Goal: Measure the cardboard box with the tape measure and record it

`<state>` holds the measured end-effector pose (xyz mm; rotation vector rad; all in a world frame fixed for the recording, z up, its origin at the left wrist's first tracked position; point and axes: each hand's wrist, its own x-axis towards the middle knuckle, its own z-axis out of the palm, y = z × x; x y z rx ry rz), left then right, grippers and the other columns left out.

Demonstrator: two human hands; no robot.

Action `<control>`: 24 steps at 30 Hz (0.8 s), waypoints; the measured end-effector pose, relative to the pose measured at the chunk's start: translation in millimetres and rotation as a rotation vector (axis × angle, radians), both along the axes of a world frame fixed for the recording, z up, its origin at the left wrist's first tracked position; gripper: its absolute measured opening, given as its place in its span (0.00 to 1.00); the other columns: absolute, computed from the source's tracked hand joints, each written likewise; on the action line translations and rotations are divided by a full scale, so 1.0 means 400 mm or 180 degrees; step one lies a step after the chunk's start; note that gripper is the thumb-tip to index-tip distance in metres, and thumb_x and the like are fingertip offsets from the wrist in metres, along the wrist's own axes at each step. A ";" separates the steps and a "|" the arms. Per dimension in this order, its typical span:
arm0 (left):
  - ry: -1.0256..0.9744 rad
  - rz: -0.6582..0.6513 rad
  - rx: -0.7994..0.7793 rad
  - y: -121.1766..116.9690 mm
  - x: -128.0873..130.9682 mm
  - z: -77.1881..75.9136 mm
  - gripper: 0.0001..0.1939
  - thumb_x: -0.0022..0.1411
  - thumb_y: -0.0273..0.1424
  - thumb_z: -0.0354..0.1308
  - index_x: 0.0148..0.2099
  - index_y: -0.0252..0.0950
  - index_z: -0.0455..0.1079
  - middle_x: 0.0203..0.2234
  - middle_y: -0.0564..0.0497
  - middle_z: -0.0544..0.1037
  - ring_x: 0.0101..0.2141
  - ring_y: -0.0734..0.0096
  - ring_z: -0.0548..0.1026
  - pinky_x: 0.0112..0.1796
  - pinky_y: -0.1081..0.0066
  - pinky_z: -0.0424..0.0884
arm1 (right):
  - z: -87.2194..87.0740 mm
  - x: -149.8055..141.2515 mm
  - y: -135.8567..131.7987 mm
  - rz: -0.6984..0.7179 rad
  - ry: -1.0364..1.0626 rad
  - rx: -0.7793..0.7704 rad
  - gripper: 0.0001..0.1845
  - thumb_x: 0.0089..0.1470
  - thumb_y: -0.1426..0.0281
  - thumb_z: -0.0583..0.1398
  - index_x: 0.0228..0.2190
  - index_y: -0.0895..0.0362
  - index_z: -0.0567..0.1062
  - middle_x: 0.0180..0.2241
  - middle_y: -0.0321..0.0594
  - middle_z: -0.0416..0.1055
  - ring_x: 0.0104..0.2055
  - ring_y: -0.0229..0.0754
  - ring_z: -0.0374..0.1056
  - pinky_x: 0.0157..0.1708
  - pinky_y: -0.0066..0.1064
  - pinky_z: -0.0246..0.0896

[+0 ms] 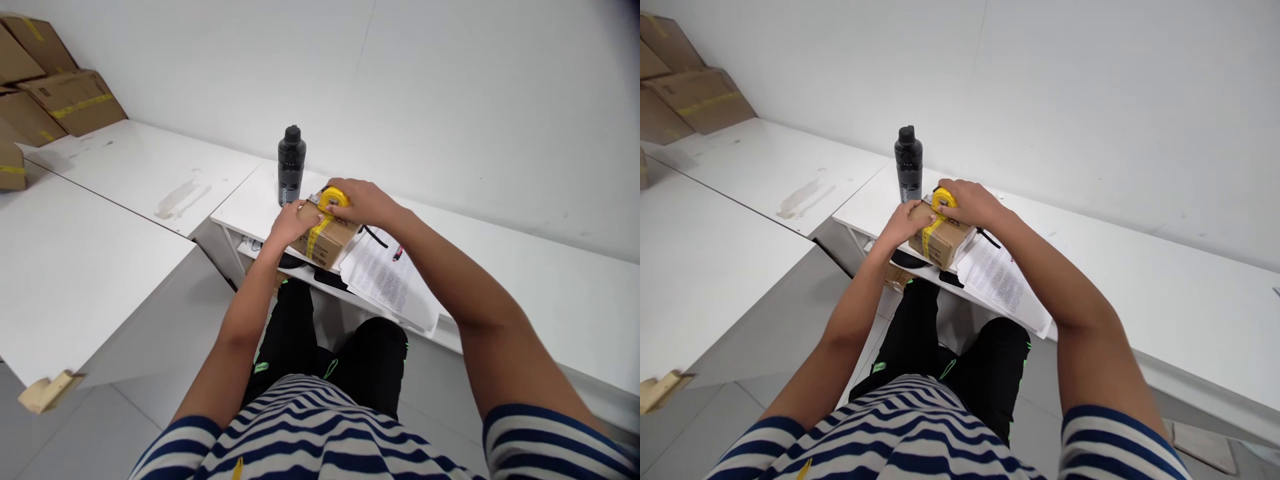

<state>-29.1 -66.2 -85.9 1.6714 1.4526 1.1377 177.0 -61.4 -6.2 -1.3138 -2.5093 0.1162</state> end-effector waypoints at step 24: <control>-0.0057 -0.0168 -0.0064 0.005 -0.006 0.000 0.30 0.48 0.39 0.70 0.54 0.37 0.74 0.47 0.42 0.77 0.51 0.50 0.75 0.53 0.56 0.71 | -0.022 0.059 -0.024 -0.0104 0.0602 -0.0013 0.30 0.57 0.54 0.58 0.58 0.53 0.69 0.57 0.46 0.72 0.54 0.57 0.70 0.51 0.46 0.65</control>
